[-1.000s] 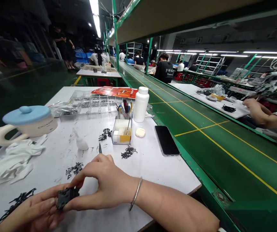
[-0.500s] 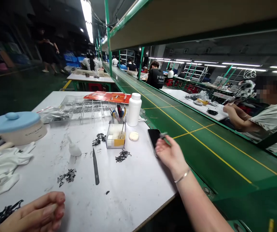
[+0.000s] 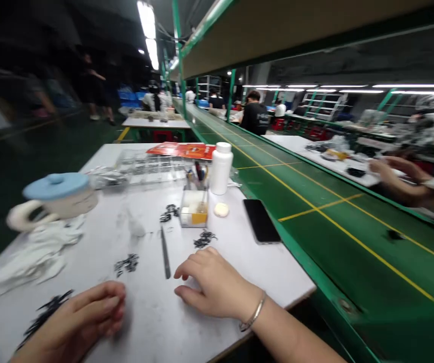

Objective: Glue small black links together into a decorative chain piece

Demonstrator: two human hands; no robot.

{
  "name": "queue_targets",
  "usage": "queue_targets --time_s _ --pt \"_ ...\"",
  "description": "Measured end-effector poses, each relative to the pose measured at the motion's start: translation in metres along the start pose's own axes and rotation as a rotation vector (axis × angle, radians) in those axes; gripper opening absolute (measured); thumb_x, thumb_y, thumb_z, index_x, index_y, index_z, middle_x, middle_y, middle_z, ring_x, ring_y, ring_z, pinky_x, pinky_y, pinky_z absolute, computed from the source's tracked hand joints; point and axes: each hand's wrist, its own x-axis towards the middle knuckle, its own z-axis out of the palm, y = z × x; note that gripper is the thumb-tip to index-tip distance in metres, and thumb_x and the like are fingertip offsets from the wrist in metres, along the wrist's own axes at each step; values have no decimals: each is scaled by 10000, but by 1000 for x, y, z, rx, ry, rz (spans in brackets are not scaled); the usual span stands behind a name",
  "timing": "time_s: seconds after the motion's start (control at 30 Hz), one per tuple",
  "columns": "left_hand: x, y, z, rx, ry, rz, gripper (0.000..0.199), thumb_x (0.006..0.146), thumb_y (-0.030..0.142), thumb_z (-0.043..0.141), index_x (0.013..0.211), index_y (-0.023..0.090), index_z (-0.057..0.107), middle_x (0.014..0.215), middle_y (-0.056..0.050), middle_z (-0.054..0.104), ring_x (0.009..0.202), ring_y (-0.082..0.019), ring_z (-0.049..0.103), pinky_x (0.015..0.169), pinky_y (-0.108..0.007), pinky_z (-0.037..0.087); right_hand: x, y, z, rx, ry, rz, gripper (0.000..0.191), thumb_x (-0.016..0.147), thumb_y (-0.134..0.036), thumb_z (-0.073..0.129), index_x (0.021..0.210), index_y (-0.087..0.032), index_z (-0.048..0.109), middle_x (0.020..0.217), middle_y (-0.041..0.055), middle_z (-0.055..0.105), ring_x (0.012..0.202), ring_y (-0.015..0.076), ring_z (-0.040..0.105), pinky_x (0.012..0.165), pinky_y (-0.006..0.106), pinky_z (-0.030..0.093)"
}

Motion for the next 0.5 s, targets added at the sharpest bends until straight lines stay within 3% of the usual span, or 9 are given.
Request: queue_targets --time_s 0.1,0.23,0.5 --pt "-5 1 4 24 -79 58 114 755 239 652 774 140 598 630 -1 581 600 -105 519 600 -214 410 17 -3 3 -127 -122 -92 144 816 -171 556 953 -190 595 900 34 628 871 182 541 836 376 379" --pt "-6 1 5 19 -79 64 145 691 224 667 760 124 587 634 -20 602 574 -108 521 590 -235 381 40 -3 11 -257 -193 -171 130 829 -164 540 941 -205 591 855 18 620 816 174 551 781 354 394" --pt "-6 -3 5 20 -119 32 174 612 229 672 724 123 590 592 -26 616 526 -112 533 548 -239 368 94 3 13 -614 -99 -86 150 868 -129 460 885 -153 607 839 59 614 807 184 567 713 316 427"
